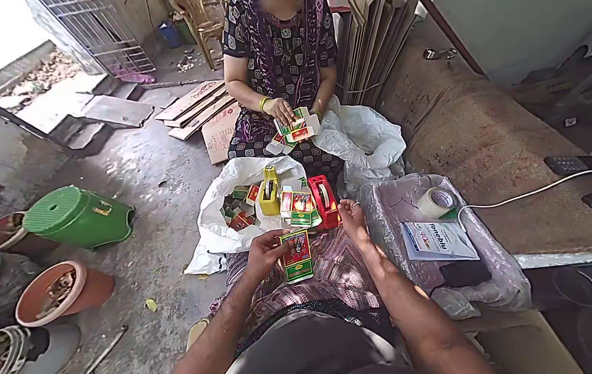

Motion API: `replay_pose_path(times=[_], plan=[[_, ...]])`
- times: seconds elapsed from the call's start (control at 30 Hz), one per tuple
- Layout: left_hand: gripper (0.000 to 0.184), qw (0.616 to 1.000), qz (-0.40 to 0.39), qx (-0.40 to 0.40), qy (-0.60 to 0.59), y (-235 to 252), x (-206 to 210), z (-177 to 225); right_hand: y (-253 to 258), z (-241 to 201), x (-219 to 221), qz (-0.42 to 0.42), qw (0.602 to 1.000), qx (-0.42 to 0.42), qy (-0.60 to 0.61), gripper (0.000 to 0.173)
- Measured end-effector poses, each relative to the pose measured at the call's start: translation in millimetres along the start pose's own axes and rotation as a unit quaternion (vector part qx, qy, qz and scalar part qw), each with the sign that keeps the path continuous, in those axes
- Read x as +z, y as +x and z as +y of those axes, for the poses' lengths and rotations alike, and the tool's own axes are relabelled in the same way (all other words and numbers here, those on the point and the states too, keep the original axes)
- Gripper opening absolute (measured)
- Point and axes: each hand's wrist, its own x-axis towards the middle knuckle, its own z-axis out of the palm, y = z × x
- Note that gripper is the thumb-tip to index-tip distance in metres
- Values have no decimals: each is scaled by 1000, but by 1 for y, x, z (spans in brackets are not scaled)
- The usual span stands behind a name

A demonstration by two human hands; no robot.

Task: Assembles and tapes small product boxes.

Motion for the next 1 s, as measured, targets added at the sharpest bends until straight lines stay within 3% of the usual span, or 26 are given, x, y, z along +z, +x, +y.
replay_pose_path(times=[0.1,0.2,0.43,0.57,0.67,0.83,0.93,1.0], plan=[[33,1000,2,16,13,-1,-1,0,26,18,-3,-70,994,50,-71,42],[34,999,7,28,36,-1,3,-1,41,21,4,-123,988,93,-4,44],[31,990,35,51,126,-1,3,-5,26,0,1,-44,965,135,222,31],[32,991,60,58,105,3,0,-8,5,17,-3,-100,986,75,109,33],[31,992,62,72,85,7,7,-8,8,41,3,-81,996,9,-36,29],[32,990,56,93,89,7,13,5,5,32,3,-80,963,-24,-256,34],[32,988,56,97,104,5,13,9,-4,25,0,-88,959,-18,-269,43],[31,987,54,98,118,5,11,11,-13,5,3,-93,977,-42,-186,46]])
